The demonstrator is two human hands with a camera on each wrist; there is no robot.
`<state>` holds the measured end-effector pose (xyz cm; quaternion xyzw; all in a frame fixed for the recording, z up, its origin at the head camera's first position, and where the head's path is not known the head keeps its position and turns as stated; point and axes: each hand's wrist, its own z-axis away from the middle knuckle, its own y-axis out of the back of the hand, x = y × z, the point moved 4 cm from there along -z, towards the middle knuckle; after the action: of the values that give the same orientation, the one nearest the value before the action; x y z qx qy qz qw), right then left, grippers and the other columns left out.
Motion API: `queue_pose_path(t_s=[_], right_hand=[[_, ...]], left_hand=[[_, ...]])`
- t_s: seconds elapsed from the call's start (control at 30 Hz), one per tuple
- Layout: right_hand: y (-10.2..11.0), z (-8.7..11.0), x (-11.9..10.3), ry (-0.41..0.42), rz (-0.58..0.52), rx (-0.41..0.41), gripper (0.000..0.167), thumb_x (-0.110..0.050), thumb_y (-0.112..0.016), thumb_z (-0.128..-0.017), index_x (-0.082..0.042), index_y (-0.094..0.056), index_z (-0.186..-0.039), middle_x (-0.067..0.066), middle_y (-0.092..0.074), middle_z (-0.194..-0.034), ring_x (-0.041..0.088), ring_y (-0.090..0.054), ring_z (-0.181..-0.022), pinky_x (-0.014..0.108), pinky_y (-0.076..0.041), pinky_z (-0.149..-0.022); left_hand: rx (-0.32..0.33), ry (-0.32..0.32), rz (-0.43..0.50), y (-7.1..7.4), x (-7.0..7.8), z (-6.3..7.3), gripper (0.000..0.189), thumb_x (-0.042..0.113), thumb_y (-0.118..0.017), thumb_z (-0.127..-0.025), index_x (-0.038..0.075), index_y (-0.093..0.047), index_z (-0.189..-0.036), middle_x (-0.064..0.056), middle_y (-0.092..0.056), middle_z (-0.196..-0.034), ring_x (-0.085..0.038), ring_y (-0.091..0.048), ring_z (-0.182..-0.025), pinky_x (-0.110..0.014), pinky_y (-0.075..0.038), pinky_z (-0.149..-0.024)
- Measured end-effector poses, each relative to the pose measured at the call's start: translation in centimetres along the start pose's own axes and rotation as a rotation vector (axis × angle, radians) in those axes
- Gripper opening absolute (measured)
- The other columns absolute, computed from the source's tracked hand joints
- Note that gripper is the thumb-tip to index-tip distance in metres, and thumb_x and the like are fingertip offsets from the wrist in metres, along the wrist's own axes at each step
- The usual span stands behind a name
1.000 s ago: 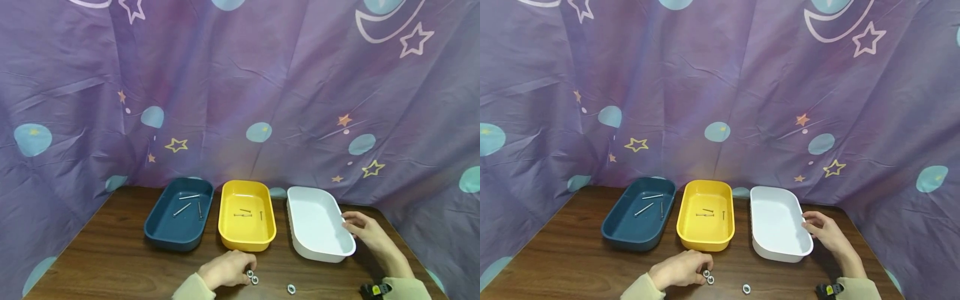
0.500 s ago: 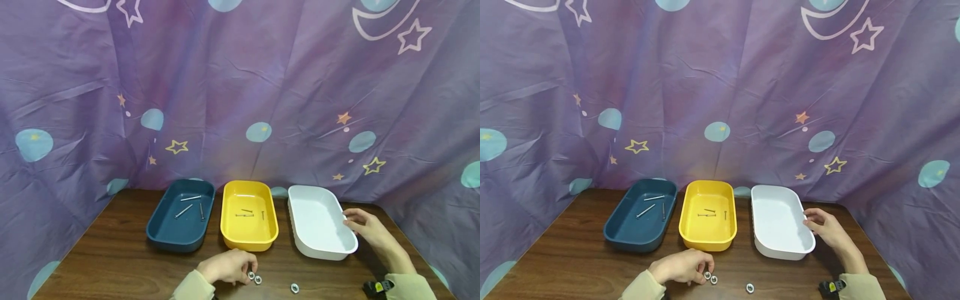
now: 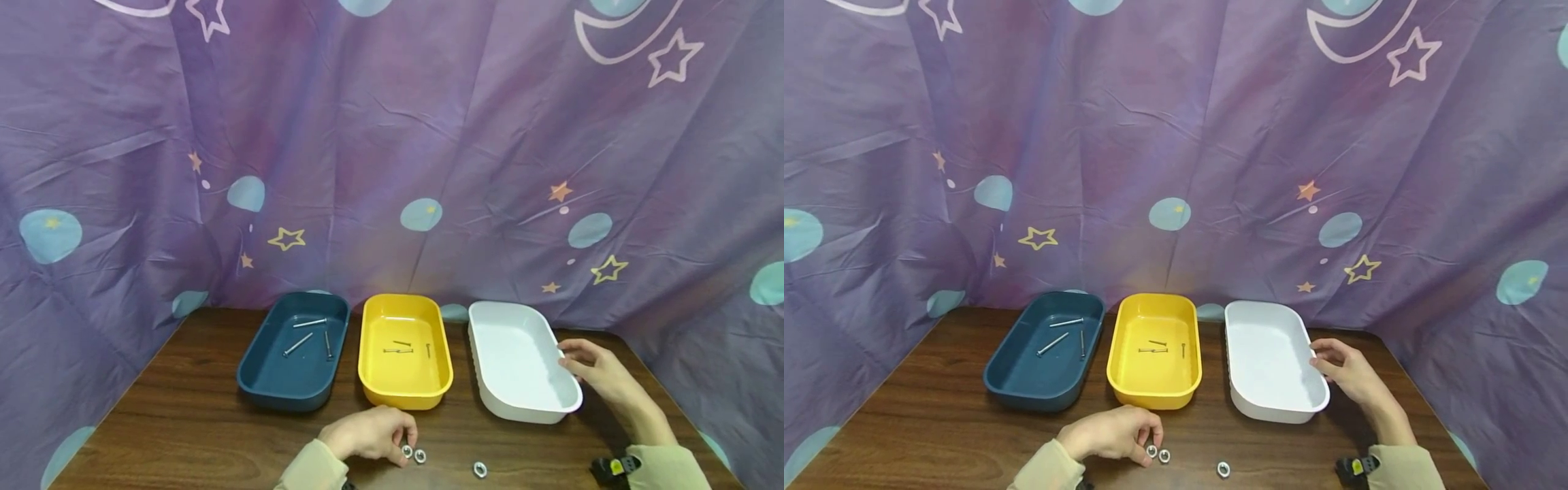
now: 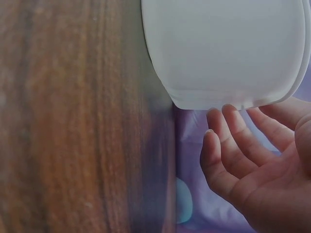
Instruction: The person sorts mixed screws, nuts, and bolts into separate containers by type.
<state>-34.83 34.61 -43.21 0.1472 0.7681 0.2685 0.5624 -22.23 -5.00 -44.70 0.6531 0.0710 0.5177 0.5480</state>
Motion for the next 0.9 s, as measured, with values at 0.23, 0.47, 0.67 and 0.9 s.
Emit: queue_pose_path(t_s=[0.23,0.47,0.67,0.9], right_hand=[[-0.2,-0.1,0.2,-0.011,-0.051,0.0,0.033,-0.005,-0.066,-0.093,0.013,-0.053,-0.118,0.012,-0.065,-0.092,0.01,-0.06,-0.075,0.029,-0.05,-0.061],[-0.4,-0.1,0.5,-0.015,-0.053,0.015,0.034,-0.004,-0.066,-0.092,0.012,-0.054,-0.12,0.014,-0.066,-0.093,0.01,-0.06,-0.074,0.029,-0.05,-0.06],[-0.3,-0.2,0.3,-0.005,-0.044,0.012,0.035,-0.005,-0.065,-0.093,0.012,-0.053,-0.121,0.018,-0.065,-0.095,0.01,-0.06,-0.076,0.029,-0.05,-0.061],[-0.2,0.0,0.2,-0.064,-0.015,0.014,0.037,-0.008,-0.065,-0.094,0.012,-0.053,-0.123,0.017,-0.064,-0.096,0.01,-0.06,-0.077,0.029,-0.051,-0.063]], left_hand=[[0.018,-0.031,-0.035,0.3,0.2,0.3,0.018,0.014,-0.082,-0.078,0.02,-0.065,-0.082,0.012,-0.049,-0.064,0.001,-0.044,-0.057,-0.017,-0.039,-0.054],[0.011,-0.003,-0.077,0.1,0.4,0.3,0.019,0.017,-0.082,-0.079,0.021,-0.063,-0.081,0.013,-0.05,-0.067,0.001,-0.045,-0.06,-0.018,-0.039,-0.057],[0.026,-0.058,-0.107,0.6,1.7,0.4,0.018,0.019,-0.081,-0.08,0.022,-0.063,-0.08,0.015,-0.05,-0.07,0.002,-0.045,-0.065,-0.016,-0.04,-0.061],[0.036,-0.135,-0.112,1.9,3.8,-0.5,0.018,0.016,-0.079,-0.082,0.02,-0.062,-0.078,0.015,-0.051,-0.069,0.002,-0.046,-0.063,-0.015,-0.04,-0.06]])
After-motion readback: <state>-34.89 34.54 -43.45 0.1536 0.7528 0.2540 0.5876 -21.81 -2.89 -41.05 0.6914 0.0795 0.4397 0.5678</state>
